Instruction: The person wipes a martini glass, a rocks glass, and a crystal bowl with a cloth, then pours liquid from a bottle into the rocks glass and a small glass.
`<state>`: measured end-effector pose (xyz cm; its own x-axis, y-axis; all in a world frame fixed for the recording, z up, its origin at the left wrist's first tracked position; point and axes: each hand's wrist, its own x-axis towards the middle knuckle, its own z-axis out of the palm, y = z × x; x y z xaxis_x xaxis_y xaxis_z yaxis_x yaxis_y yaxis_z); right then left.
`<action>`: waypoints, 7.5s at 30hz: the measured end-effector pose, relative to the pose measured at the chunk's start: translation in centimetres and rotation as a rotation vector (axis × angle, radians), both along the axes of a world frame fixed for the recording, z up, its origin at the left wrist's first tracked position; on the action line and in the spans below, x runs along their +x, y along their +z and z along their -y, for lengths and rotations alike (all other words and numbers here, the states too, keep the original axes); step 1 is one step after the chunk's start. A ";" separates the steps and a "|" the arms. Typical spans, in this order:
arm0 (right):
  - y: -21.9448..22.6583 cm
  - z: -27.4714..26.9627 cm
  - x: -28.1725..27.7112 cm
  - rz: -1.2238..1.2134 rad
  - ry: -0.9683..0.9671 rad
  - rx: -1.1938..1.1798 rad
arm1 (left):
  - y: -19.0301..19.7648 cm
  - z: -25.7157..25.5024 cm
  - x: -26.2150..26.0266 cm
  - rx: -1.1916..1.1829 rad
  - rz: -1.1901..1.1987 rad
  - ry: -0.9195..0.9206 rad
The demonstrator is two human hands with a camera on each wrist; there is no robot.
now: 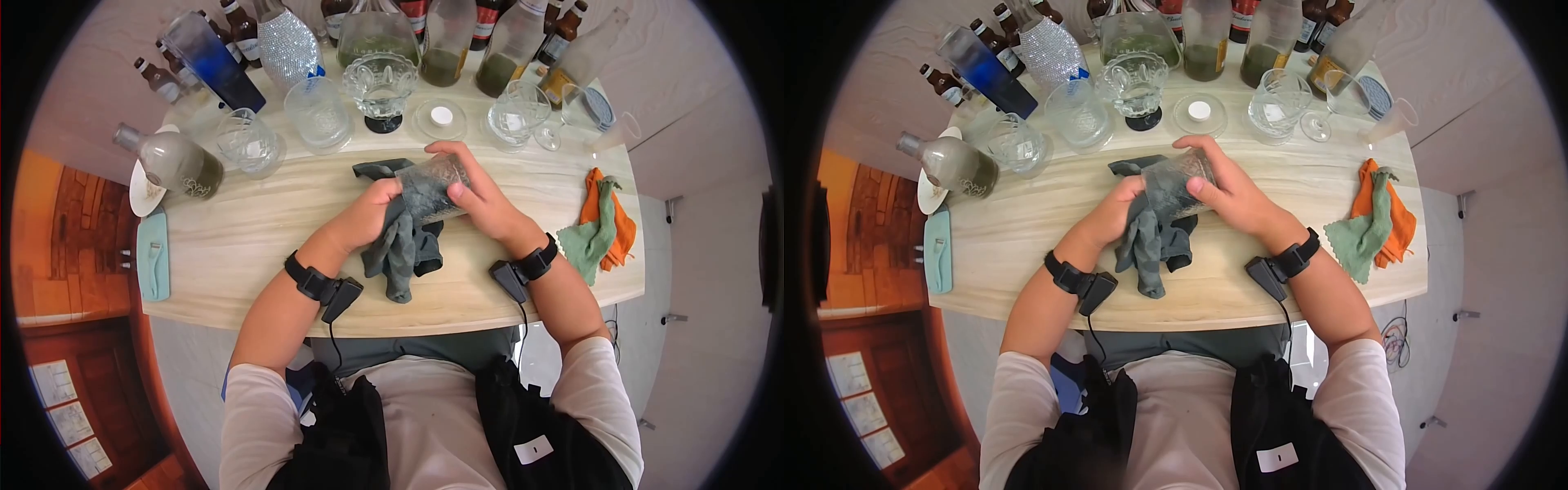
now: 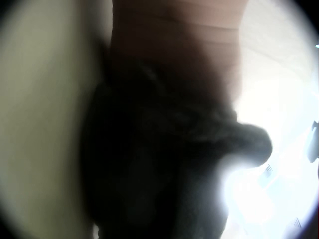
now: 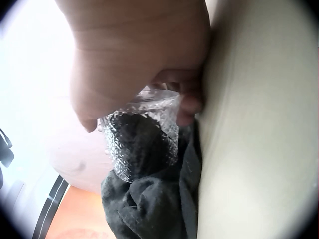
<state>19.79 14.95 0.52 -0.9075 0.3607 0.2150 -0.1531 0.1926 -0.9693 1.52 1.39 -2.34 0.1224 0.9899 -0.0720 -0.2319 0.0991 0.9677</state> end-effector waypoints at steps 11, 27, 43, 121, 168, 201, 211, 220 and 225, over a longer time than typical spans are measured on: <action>0.0 -0.8 0.1 0.137 -0.001 0.027 | -0.1 -0.1 0.2 0.201 -0.237 -0.062; 0.3 -0.3 0.1 0.131 -0.030 0.046 | 0.2 0.1 0.7 0.110 -0.196 -0.018; -0.2 -0.4 0.3 0.052 -0.014 0.050 | -0.7 0.4 -0.1 -0.107 0.196 0.068; 0.3 -0.2 0.3 0.069 -0.019 0.094 | -0.2 0.3 -0.7 -0.232 0.123 0.142; -0.3 -0.2 0.0 0.012 -0.014 0.232 | 0.8 0.2 -0.6 -0.316 0.342 0.256; -0.1 -0.1 0.2 -0.001 -0.013 0.097 | 1.0 0.4 -0.2 -0.184 0.164 0.149; -0.3 -0.8 0.2 0.084 -0.015 0.175 | 2.1 0.3 0.1 -0.218 0.020 0.118; 0.0 -0.1 0.0 -0.025 0.052 0.089 | 0.8 0.3 -1.0 -0.289 0.389 0.216; -0.3 -0.3 0.1 -0.046 0.054 0.145 | 0.8 0.3 -0.7 -0.267 0.374 0.226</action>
<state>19.91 15.29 0.23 -0.9129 0.2740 0.3027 -0.2103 0.3199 -0.9238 0.78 1.06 -1.56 -0.0270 0.9476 -0.3182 -0.6016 0.2389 0.7622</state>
